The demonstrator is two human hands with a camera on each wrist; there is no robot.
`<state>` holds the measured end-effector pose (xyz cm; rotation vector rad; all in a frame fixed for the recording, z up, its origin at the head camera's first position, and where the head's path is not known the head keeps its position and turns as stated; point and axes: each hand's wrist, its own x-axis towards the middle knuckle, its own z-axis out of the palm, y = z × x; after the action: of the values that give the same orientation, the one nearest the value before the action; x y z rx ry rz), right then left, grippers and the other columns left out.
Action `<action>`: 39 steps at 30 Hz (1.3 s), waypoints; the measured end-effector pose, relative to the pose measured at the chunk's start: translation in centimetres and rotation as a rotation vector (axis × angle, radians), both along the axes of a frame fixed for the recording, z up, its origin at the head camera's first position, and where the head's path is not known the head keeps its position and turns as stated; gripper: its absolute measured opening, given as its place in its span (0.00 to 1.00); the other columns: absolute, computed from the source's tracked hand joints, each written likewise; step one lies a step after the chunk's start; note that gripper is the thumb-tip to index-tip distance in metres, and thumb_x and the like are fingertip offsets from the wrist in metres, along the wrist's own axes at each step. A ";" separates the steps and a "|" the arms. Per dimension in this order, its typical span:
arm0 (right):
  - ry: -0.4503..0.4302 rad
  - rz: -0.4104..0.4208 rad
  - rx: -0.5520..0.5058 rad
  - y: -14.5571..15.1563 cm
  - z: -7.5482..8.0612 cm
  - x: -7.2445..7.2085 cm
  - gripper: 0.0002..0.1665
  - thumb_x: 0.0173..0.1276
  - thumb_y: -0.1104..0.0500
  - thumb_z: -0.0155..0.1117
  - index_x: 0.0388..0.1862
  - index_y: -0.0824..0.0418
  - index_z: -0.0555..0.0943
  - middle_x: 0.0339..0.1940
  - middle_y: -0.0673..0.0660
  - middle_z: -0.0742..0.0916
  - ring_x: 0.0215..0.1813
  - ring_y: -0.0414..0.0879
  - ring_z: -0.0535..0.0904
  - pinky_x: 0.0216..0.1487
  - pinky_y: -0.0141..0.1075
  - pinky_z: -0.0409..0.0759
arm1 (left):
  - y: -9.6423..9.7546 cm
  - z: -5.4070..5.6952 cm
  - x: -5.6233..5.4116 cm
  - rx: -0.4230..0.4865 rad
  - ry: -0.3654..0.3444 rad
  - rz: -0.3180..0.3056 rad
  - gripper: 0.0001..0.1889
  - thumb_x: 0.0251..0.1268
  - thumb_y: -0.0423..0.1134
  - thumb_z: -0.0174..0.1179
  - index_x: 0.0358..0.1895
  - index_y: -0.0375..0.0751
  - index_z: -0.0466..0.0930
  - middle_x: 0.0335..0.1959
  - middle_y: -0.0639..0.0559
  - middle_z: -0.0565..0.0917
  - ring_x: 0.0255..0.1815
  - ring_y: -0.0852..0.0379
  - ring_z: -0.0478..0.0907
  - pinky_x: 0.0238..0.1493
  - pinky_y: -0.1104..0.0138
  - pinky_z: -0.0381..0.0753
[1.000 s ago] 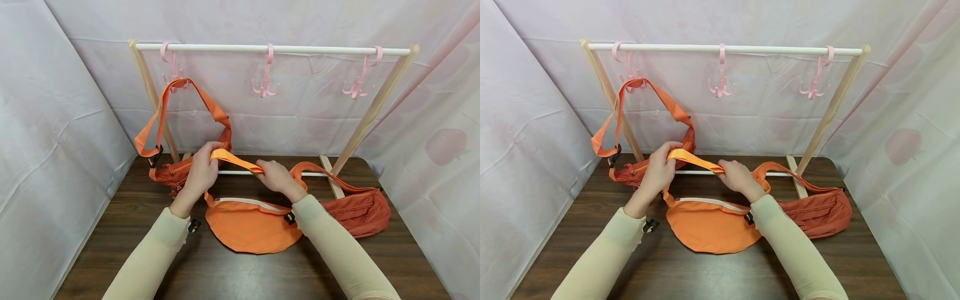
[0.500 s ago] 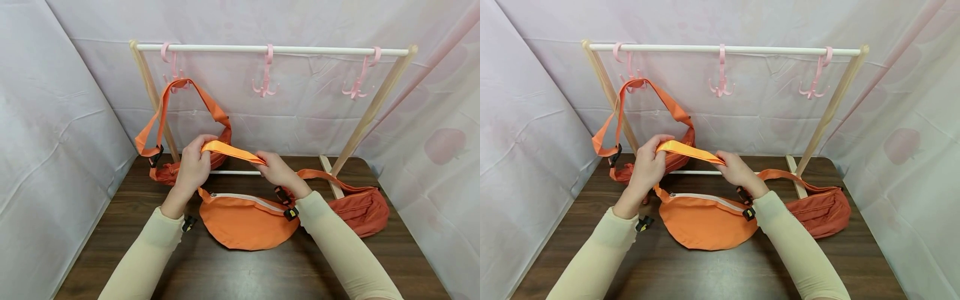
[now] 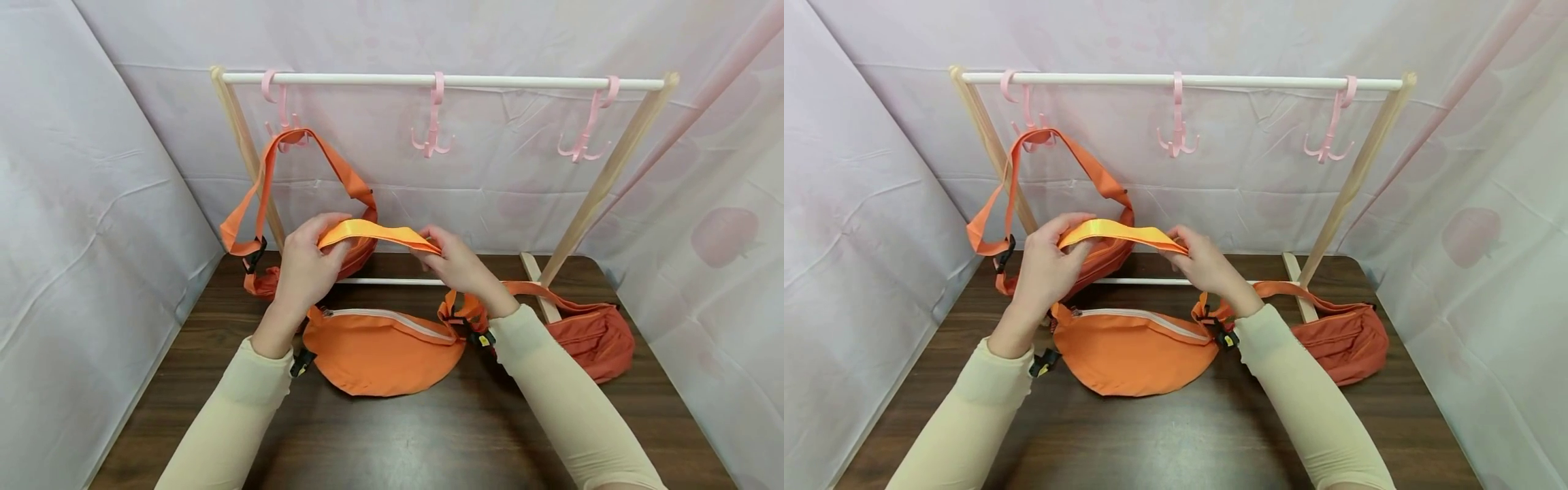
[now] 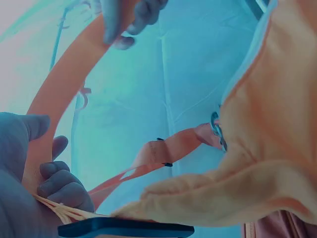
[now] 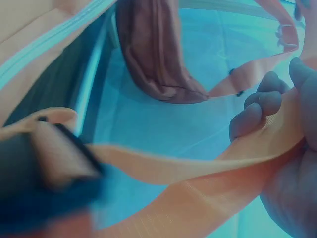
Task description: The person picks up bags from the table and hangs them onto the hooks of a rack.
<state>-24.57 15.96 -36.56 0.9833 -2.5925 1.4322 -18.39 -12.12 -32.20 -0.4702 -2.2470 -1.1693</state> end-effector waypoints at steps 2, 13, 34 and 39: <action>-0.004 0.013 -0.017 0.1 0.8 0.2 0.08 0.82 0.62 0.62 0.54 0.60 0.74 0.28 0.62 0.84 0.22 0.51 0.73 0.23 0.37 0.71 | -0.1 0.2 0.1 0.005 0.010 0.001 0.14 0.72 0.39 0.72 0.58 0.47 0.89 0.49 0.53 0.88 0.40 0.55 0.80 0.42 0.59 0.78; 0.180 -0.007 -0.092 1.0 4.0 0.7 0.12 0.82 0.69 0.56 0.59 0.61 0.76 0.37 0.55 0.89 0.27 0.51 0.79 0.31 0.38 0.79 | -0.5 1.3 0.4 0.036 0.022 0.053 0.14 0.78 0.46 0.66 0.59 0.46 0.88 0.47 0.52 0.90 0.30 0.56 0.80 0.35 0.61 0.78; 0.513 -0.098 -0.346 2.1 8.5 1.3 0.12 0.76 0.68 0.67 0.54 0.61 0.90 0.35 0.56 0.92 0.22 0.47 0.75 0.25 0.31 0.73 | -0.6 4.0 -0.1 -0.036 0.146 -0.033 0.21 0.82 0.45 0.60 0.73 0.52 0.80 0.64 0.51 0.85 0.31 0.54 0.75 0.35 0.60 0.72; 0.614 -0.176 -0.336 2.2 9.8 1.1 0.06 0.77 0.66 0.67 0.47 0.65 0.90 0.33 0.56 0.91 0.22 0.39 0.72 0.26 0.29 0.70 | -0.3 4.8 -0.7 -0.060 0.195 -0.028 0.19 0.83 0.44 0.60 0.71 0.53 0.83 0.46 0.49 0.87 0.36 0.53 0.74 0.35 0.60 0.69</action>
<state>-23.51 18.21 -26.79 0.9310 -1.8794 1.2186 -19.04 -12.39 -27.37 -0.6139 -2.1178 -1.0249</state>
